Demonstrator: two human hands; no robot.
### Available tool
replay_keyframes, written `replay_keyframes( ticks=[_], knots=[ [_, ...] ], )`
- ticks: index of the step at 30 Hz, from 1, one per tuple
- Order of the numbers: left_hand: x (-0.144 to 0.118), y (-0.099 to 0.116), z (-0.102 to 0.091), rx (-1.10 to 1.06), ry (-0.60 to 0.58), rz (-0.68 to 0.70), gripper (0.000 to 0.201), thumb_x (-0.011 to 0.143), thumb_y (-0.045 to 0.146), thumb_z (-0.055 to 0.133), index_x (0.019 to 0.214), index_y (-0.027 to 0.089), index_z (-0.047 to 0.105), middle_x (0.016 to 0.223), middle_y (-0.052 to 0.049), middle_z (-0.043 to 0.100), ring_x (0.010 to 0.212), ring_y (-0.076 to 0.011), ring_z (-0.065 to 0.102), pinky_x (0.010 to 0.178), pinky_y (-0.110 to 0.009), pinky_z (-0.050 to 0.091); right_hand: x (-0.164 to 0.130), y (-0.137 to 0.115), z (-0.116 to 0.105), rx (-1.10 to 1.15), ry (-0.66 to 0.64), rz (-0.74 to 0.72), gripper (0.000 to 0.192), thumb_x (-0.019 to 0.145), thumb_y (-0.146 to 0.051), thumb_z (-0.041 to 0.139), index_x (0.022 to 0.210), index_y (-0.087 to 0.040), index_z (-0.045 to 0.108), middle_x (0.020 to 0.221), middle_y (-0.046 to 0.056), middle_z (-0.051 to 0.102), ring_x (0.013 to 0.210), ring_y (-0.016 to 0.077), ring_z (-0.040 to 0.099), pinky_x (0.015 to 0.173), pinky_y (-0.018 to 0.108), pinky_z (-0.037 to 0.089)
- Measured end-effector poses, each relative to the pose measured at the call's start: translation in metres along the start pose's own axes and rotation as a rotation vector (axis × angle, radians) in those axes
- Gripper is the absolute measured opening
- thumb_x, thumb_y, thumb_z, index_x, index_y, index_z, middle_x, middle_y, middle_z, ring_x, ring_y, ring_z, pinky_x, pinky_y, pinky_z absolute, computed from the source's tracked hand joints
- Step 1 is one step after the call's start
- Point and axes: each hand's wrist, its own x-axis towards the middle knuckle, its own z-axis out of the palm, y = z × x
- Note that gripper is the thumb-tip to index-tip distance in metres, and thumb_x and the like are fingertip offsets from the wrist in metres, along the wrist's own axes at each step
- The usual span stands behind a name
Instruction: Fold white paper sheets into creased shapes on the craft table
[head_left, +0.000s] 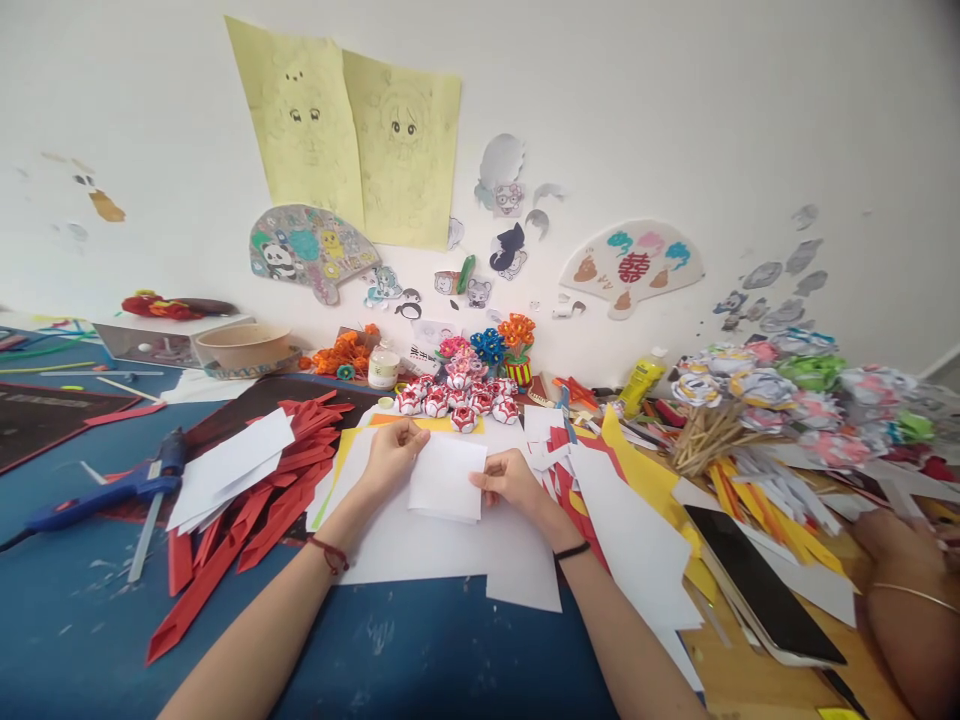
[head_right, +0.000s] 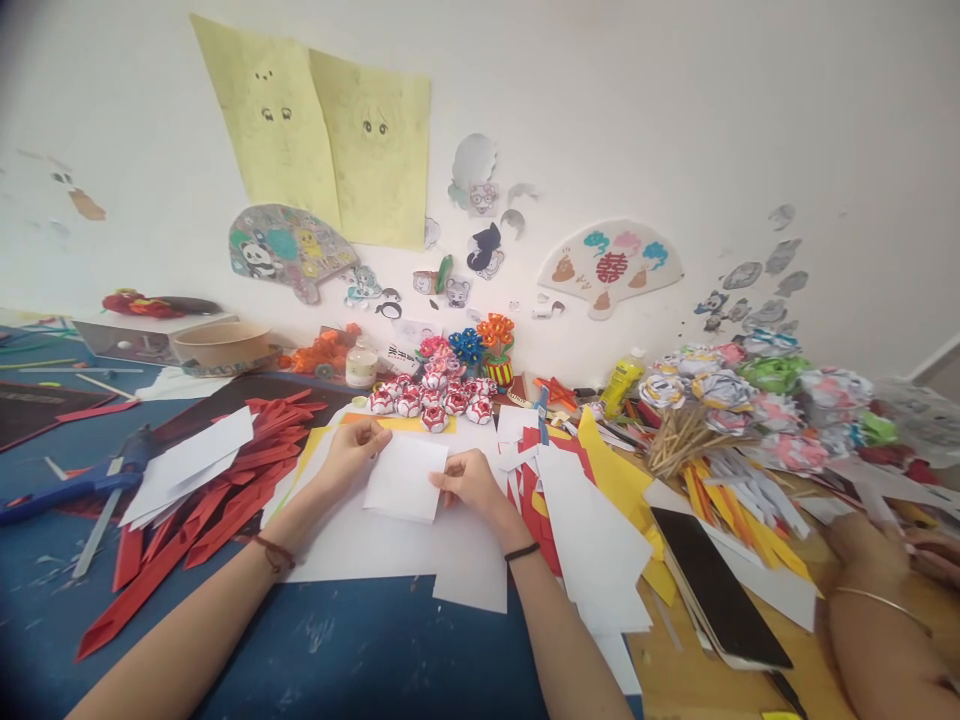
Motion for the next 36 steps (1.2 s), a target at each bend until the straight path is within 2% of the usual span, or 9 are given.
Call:
replay_keyframes(
  ticks=[3,9,17,21,24,28,31,33,36],
  knots=[
    [-0.001,0.004,0.000,-0.057,-0.033,-0.004,0.037,0.071,0.049,0.065,0.062,0.016,0.052,0.055,0.004,0.047,0.052,-0.0093,0.041,0.051,-0.021,0.030,0.000,-0.001,-0.001,-0.007,0.015,-0.005,0.039,0.071,-0.047,0.071,0.053,-0.016,0.056,0.047,0.000,0.058,0.042,0.0109,0.051,0.046,0.022,0.039],
    [-0.001,0.002,0.003,-0.088,-0.140,-0.115,0.046,0.073,0.059,0.062,0.065,0.013,0.057,0.060,0.001,0.053,0.054,-0.0105,0.044,0.051,-0.021,0.030,0.001,0.000,-0.002,-0.004,0.077,-0.013,0.040,0.070,-0.049,0.071,0.053,-0.016,0.057,0.046,-0.001,0.058,0.042,0.0110,0.050,0.045,0.022,0.038],
    [0.000,0.001,0.002,-0.097,-0.209,-0.089,0.045,0.076,0.058,0.060,0.068,0.014,0.061,0.061,0.001,0.053,0.054,-0.0103,0.042,0.051,-0.022,0.029,0.002,0.001,-0.005,-0.009,0.166,-0.029,0.038,0.072,-0.048,0.069,0.053,-0.016,0.059,0.047,0.000,0.058,0.044,0.0119,0.051,0.047,0.023,0.039],
    [0.000,0.000,0.003,-0.047,-0.165,-0.058,0.046,0.071,0.059,0.064,0.063,0.014,0.060,0.054,0.002,0.049,0.051,-0.0098,0.040,0.049,-0.022,0.026,0.001,0.000,-0.005,-0.005,0.191,-0.048,0.038,0.072,-0.046,0.069,0.052,-0.017,0.058,0.046,0.000,0.057,0.044,0.0119,0.050,0.047,0.023,0.040],
    [0.000,0.001,0.004,-0.020,-0.135,-0.062,0.046,0.071,0.060,0.064,0.067,0.014,0.063,0.056,0.000,0.053,0.051,-0.0108,0.042,0.049,-0.022,0.029,0.001,-0.001,-0.004,0.000,0.217,-0.046,0.037,0.072,-0.046,0.070,0.052,-0.017,0.058,0.046,0.000,0.057,0.043,0.0121,0.050,0.047,0.024,0.040],
    [-0.001,0.001,0.006,0.067,-0.177,-0.029,0.045,0.076,0.056,0.060,0.066,0.013,0.065,0.056,-0.001,0.057,0.053,-0.0121,0.047,0.052,-0.023,0.032,0.002,-0.001,-0.008,0.011,0.293,-0.033,0.037,0.071,-0.046,0.068,0.052,-0.017,0.057,0.045,0.000,0.056,0.043,0.0127,0.050,0.046,0.024,0.040],
    [-0.001,-0.001,0.007,0.160,-0.154,-0.009,0.044,0.076,0.054,0.060,0.059,0.014,0.061,0.051,0.000,0.055,0.050,-0.0117,0.045,0.052,-0.023,0.031,0.002,-0.001,-0.010,0.004,0.324,-0.026,0.037,0.071,-0.045,0.068,0.050,-0.018,0.055,0.044,0.000,0.055,0.042,0.0128,0.050,0.046,0.024,0.040],
    [-0.001,-0.003,0.007,0.193,-0.132,-0.003,0.043,0.076,0.054,0.059,0.060,0.014,0.062,0.051,0.000,0.056,0.050,-0.0123,0.046,0.052,-0.023,0.031,0.001,-0.002,-0.011,-0.011,0.336,-0.027,0.036,0.071,-0.044,0.067,0.050,-0.018,0.055,0.044,0.000,0.055,0.043,0.0130,0.051,0.046,0.024,0.040],
    [-0.001,-0.006,0.008,0.210,-0.183,-0.007,0.043,0.079,0.054,0.056,0.064,0.014,0.064,0.056,-0.001,0.059,0.055,-0.0139,0.050,0.056,-0.024,0.034,0.001,-0.003,-0.011,-0.039,0.366,-0.038,0.036,0.072,-0.042,0.066,0.049,-0.018,0.054,0.044,0.000,0.055,0.043,0.0131,0.051,0.046,0.024,0.039]
  ],
)
